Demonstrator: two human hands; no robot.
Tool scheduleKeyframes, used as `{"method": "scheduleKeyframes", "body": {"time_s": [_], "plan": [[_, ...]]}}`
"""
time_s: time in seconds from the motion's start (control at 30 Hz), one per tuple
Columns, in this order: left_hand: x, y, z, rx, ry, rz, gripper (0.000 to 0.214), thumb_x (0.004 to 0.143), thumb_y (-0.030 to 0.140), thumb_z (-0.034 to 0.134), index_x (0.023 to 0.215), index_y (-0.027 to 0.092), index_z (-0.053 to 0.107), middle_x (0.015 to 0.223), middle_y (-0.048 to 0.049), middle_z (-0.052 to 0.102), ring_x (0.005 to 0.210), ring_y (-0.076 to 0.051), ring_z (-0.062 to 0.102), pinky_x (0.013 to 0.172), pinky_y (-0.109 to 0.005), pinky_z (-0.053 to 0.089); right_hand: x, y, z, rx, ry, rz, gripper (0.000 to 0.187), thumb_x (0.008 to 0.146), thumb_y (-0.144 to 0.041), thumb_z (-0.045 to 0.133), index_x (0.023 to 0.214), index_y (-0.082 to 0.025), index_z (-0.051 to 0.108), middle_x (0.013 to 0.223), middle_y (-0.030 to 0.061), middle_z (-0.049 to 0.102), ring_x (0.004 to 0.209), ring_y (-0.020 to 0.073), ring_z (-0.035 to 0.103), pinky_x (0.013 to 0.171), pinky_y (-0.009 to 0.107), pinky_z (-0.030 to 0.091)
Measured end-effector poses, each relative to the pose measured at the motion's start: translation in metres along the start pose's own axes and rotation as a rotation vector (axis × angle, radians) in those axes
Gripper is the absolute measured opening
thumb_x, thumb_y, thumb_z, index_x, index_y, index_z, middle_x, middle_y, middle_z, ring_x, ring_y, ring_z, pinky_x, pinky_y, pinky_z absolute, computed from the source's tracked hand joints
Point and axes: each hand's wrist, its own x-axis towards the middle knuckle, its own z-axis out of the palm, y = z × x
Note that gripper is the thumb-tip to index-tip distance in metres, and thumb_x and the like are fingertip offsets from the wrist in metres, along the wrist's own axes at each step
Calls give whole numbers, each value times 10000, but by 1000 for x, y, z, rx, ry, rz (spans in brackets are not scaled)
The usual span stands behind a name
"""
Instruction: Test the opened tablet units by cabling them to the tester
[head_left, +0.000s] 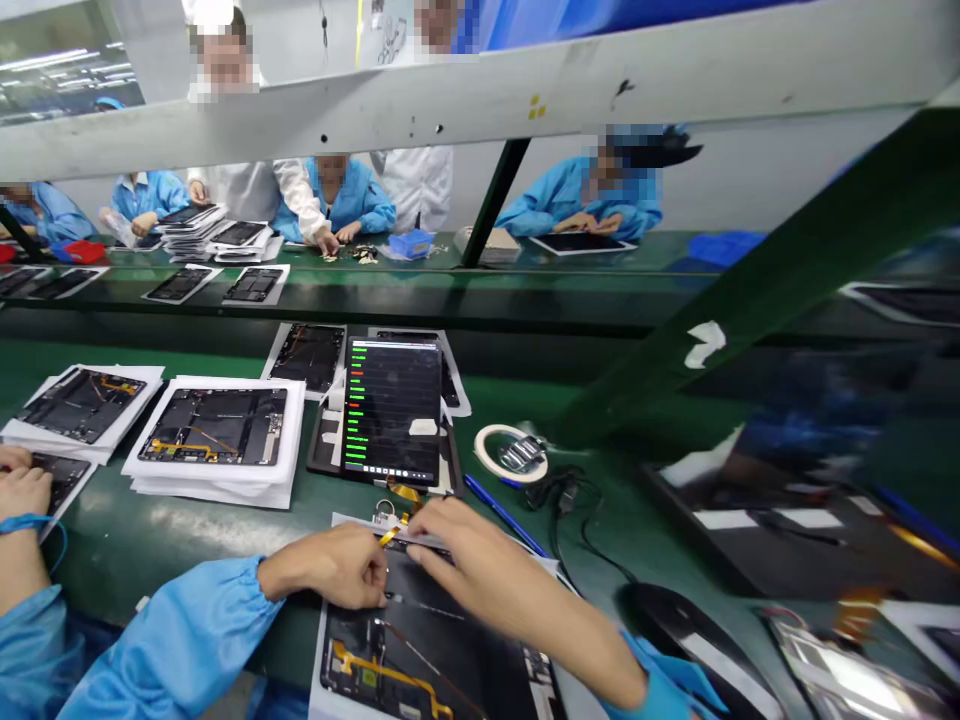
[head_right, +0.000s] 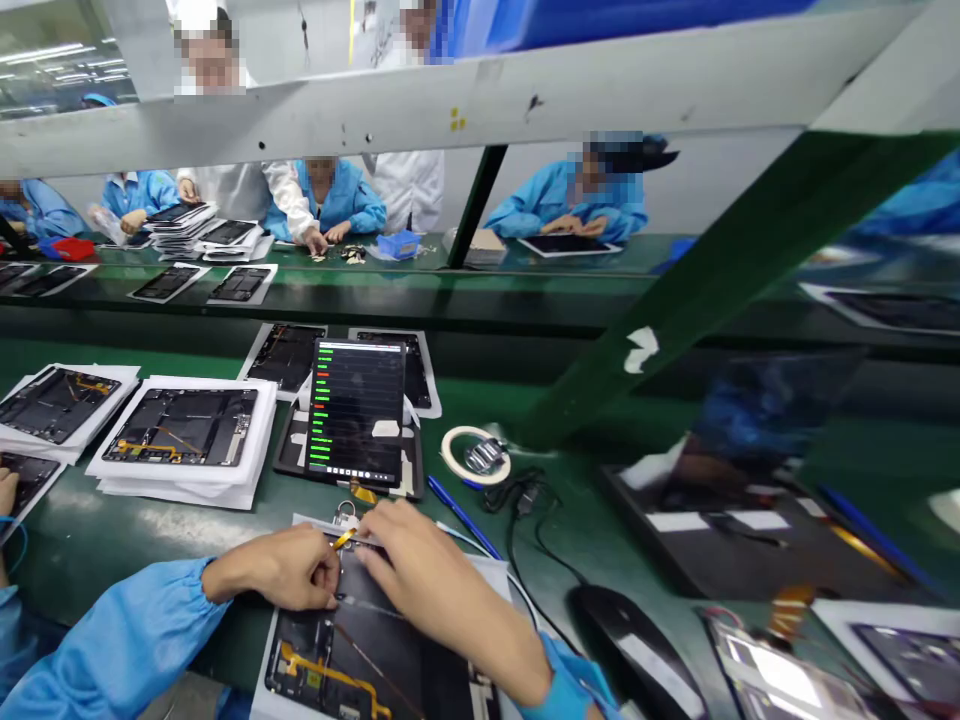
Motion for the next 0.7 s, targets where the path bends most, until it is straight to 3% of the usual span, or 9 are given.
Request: {"method": "scheduleKeyframes", "body": {"time_s": [0.13, 0.3, 0.57, 0.7], "plan": [[-1, 0, 2, 29, 24, -18, 74, 782, 155, 663, 767, 145, 734, 699, -3, 684, 582, -77, 540, 525, -170, 327, 37, 8, -8, -272, 232, -46, 182, 981, -237, 525, 1114, -173, 632, 1240, 132, 624, 1134, 305, 512, 915, 464, 450], [0, 0, 4, 71, 37, -10, 163, 756, 90, 617, 810, 151, 758, 744, -11, 715, 589, -86, 549, 541, -173, 352, 69, 10, 7, -329, 300, -61, 326, 999, -286, 517, 1296, -157, 553, 1519, 131, 466, 1299, 335, 405, 1019, 534, 406], [2, -4, 7, 98, 36, 7, 162, 744, 92, 621, 808, 152, 757, 778, -18, 734, 628, -99, 593, 555, -170, 380, 82, 16, 20, -323, 285, -32, 347, 1028, -328, 467, 1322, -157, 535, 1556, 125, 428, 1359, 339, 358, 1055, 569, 371], [-1, -4, 6, 88, 27, -2, 174, 756, 91, 611, 828, 150, 757, 777, -19, 728, 621, -92, 574, 555, -170, 365, 71, 19, 14, -278, 385, -38, 334, 1026, -325, 468, 1308, -159, 537, 1504, 134, 481, 1329, 324, 388, 1041, 535, 386]]}}
